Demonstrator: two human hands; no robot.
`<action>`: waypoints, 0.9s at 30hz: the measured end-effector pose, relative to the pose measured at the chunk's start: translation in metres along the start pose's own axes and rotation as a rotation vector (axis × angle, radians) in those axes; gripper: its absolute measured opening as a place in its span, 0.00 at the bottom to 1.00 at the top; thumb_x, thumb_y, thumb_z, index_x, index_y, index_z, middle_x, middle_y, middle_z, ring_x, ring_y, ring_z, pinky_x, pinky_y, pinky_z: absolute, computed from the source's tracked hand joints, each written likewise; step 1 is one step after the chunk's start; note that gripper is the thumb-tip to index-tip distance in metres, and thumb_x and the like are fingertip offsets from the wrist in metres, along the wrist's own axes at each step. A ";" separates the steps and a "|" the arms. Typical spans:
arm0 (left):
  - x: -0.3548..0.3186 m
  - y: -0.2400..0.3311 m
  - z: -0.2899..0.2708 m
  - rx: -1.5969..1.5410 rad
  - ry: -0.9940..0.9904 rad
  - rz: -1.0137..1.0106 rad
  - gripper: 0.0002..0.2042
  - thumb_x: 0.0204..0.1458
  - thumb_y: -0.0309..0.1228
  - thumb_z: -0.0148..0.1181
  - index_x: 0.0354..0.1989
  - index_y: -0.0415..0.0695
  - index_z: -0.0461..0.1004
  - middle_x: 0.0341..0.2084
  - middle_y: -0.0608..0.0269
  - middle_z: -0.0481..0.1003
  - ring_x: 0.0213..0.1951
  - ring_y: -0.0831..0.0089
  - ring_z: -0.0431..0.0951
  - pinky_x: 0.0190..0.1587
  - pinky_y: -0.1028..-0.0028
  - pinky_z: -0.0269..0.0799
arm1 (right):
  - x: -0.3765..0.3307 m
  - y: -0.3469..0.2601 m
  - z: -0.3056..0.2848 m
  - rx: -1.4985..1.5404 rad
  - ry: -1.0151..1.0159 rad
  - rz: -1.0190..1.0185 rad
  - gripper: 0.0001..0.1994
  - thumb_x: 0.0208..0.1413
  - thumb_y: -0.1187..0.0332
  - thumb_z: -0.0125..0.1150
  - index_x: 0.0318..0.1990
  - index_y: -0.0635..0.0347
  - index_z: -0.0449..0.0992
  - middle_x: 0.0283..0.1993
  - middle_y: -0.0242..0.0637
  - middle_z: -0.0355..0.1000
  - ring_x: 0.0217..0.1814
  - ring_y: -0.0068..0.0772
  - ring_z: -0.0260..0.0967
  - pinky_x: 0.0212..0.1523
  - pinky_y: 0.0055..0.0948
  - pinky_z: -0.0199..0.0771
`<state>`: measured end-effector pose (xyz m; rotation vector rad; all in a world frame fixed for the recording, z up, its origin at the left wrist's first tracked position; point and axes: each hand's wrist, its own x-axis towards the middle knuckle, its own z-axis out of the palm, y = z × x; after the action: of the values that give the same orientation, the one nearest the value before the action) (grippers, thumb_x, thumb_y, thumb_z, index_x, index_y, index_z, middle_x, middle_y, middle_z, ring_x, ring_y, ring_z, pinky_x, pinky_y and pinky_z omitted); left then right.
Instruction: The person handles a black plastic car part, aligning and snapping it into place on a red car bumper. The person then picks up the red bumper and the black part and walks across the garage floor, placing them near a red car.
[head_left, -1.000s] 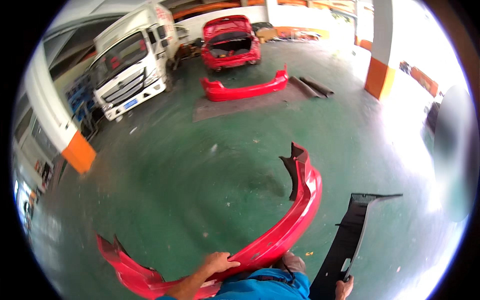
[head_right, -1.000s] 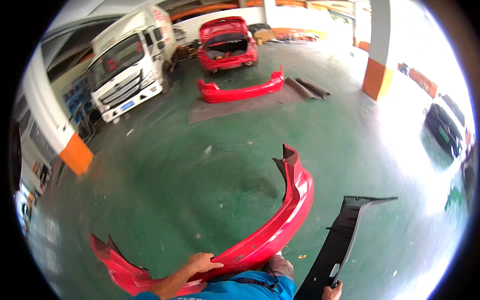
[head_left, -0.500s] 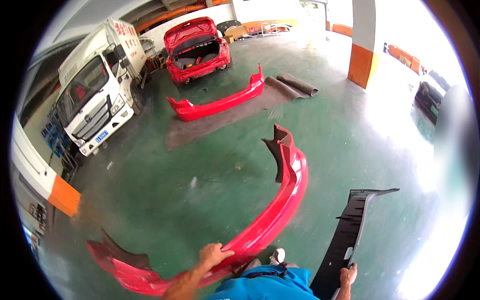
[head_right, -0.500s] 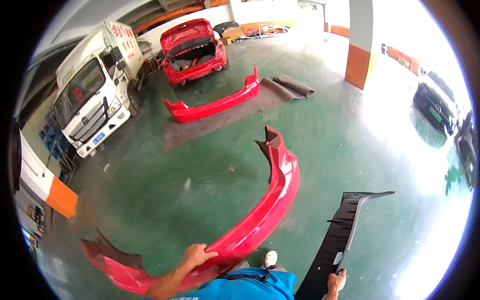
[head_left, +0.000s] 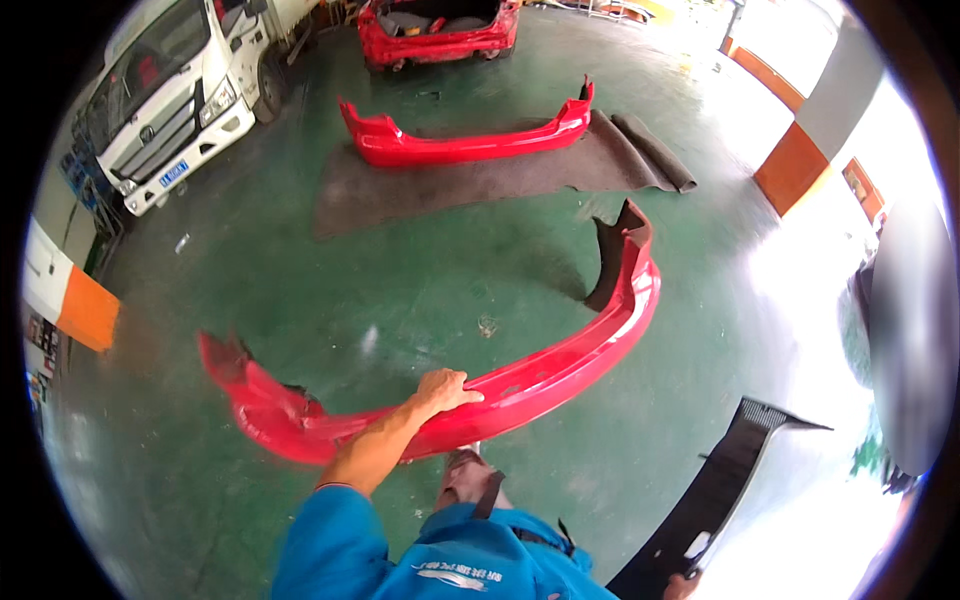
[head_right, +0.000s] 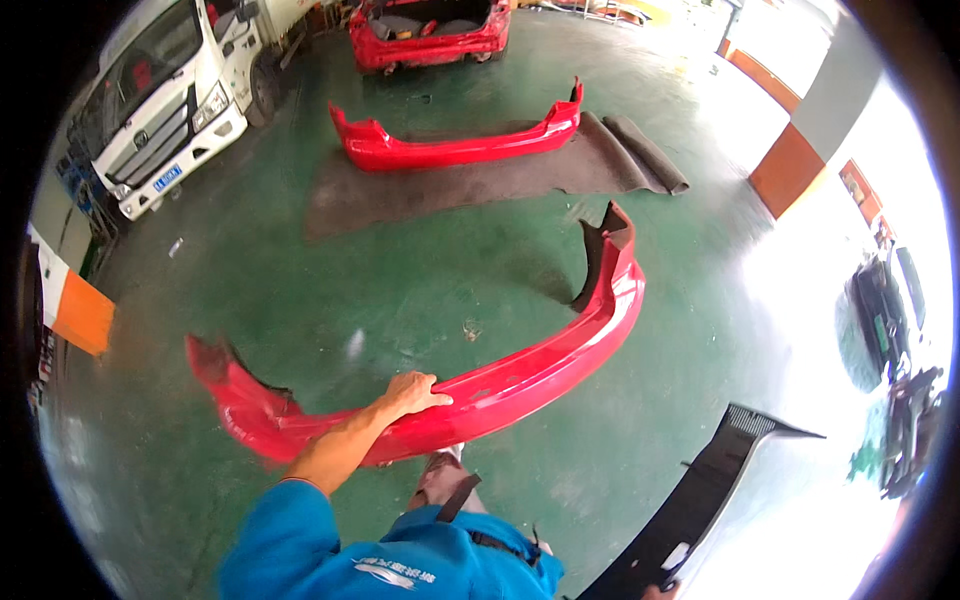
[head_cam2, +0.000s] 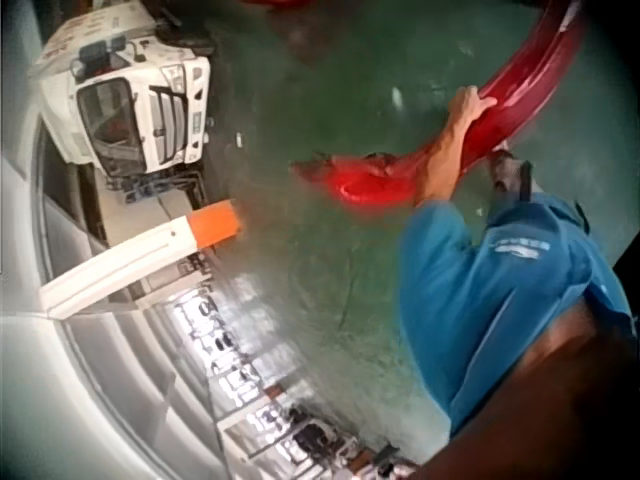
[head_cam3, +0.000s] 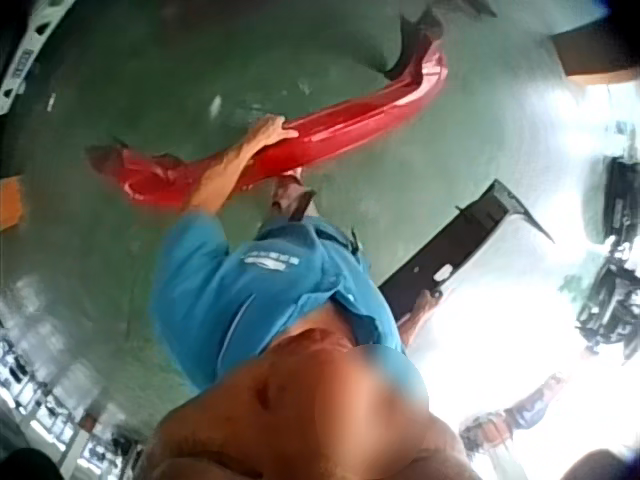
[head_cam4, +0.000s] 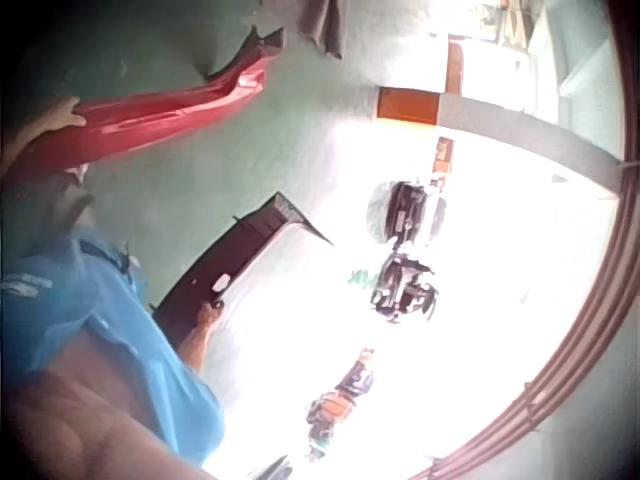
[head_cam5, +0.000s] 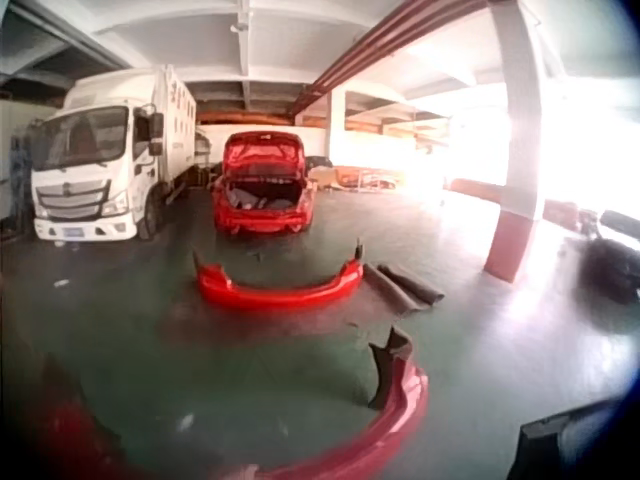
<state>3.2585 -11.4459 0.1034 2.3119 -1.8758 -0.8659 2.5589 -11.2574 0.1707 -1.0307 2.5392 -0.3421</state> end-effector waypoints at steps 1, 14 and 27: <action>0.041 -0.015 -0.011 -0.009 -0.023 0.005 0.36 0.48 0.65 0.65 0.46 0.40 0.81 0.40 0.41 0.82 0.46 0.44 0.83 0.49 0.50 0.78 | -0.006 -0.023 0.003 -0.113 -0.004 -0.024 0.31 0.49 0.65 0.61 0.62 0.70 0.70 0.52 0.56 0.76 0.51 0.50 0.75 0.55 0.41 0.74; 0.346 -0.147 0.000 -0.058 -0.224 -0.181 0.35 0.50 0.62 0.66 0.53 0.41 0.79 0.53 0.44 0.79 0.56 0.48 0.79 0.56 0.51 0.76 | -0.058 -0.228 -0.009 -0.105 -0.200 0.203 0.32 0.43 0.75 0.60 0.62 0.71 0.69 0.50 0.50 0.76 0.47 0.41 0.74 0.48 0.38 0.76; 0.464 -0.257 0.100 0.133 -0.208 -0.275 0.28 0.55 0.54 0.66 0.54 0.44 0.77 0.56 0.51 0.74 0.61 0.52 0.73 0.58 0.46 0.73 | -0.049 -0.242 0.007 -0.334 -0.387 0.372 0.25 0.48 0.66 0.62 0.57 0.59 0.77 0.46 0.44 0.77 0.46 0.43 0.73 0.45 0.37 0.76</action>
<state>3.4959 -11.7703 -0.2572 2.7039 -1.7601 -1.0781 2.7432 -11.3928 0.2629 -0.6257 2.3975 0.3618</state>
